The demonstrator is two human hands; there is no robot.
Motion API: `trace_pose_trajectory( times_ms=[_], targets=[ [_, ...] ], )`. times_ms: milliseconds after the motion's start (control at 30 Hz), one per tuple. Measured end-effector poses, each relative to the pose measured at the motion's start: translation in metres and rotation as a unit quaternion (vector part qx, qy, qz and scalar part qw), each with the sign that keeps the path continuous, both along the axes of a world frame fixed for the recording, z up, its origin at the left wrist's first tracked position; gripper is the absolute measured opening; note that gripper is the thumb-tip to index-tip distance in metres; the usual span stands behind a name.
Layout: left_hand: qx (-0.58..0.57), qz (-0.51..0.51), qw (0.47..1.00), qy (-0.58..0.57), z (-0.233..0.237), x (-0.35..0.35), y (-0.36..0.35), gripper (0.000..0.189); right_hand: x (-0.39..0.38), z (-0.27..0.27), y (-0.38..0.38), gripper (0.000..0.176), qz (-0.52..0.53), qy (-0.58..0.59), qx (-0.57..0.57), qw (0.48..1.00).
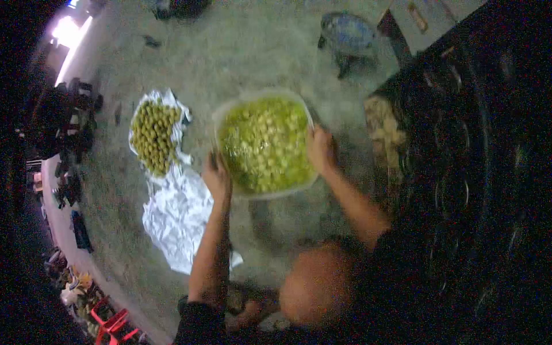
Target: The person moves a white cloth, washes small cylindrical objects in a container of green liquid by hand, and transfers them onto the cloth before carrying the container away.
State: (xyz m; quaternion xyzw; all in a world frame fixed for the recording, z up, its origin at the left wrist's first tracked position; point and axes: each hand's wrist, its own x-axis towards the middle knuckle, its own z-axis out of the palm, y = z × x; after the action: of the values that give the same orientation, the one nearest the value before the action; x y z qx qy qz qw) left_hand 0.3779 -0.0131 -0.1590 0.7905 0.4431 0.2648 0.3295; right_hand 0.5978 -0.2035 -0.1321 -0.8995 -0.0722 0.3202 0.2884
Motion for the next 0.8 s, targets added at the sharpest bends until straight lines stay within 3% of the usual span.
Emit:
trace_pose_trajectory(
  times_ms=[33, 67, 100, 133, 167, 233, 267, 333, 433, 500, 633, 800],
  targets=[
    [-0.009, -0.003, 1.0, 0.022, 0.004, 0.0, -0.003, 0.04, 0.0, -0.003, -0.005, 0.033, 0.024, -0.148, 0.073, 0.986],
    [0.124, -0.016, 0.984, 0.13, 0.02, -0.003, -0.011, 0.05, -0.011, -0.018, -0.013, 0.038, 0.048, -0.277, 0.135, 0.95],
    [0.119, -0.053, 0.986, 0.104, 0.039, 0.004, -0.018, 0.051, -0.016, -0.028, -0.015, 0.043, 0.072, -0.404, 0.2, 0.89],
    [0.116, -0.091, 0.986, 0.077, 0.055, 0.017, -0.024, 0.052, -0.018, -0.014, -0.009, 0.051, 0.128, -0.424, 0.152, 0.884],
    [0.105, -0.133, 0.984, 0.06, 0.061, 0.018, -0.034, 0.052, -0.022, -0.004, 0.004, 0.053, 0.196, -0.389, 0.152, 0.887],
    [0.139, -0.232, 0.95, 0.156, 0.053, 0.038, -0.035, 0.056, -0.023, 0.007, 0.033, 0.056, 0.325, -0.303, 0.148, 0.884],
    [0.166, -0.274, 0.928, 0.188, 0.05, 0.06, -0.025, 0.059, -0.014, -0.007, 0.048, 0.057, 0.314, -0.323, 0.097, 0.887],
    [0.113, -0.211, 0.941, 0.24, 0.028, 0.081, -0.007, 0.06, -0.001, -0.044, 0.068, 0.057, 0.289, -0.361, -0.008, 0.887],
    [0.1, -0.166, 0.933, 0.305, -0.004, 0.088, -0.007, 0.065, -0.011, -0.039, 0.068, 0.059, 0.295, -0.384, -0.07, 0.872],
    [0.127, -0.134, 0.939, 0.291, -0.012, 0.085, -0.022, 0.068, -0.02, -0.025, 0.066, 0.059, 0.294, -0.343, -0.084, 0.888],
    [0.009, -0.134, 0.942, 0.306, 0.006, 0.085, -0.035, 0.072, -0.022, -0.024, 0.071, 0.06, 0.282, -0.291, -0.092, 0.91],
    [0.059, -0.134, 0.96, 0.239, -0.021, 0.092, -0.02, 0.069, -0.014, -0.026, 0.073, 0.056, 0.297, -0.251, -0.051, 0.92]
  ],
)
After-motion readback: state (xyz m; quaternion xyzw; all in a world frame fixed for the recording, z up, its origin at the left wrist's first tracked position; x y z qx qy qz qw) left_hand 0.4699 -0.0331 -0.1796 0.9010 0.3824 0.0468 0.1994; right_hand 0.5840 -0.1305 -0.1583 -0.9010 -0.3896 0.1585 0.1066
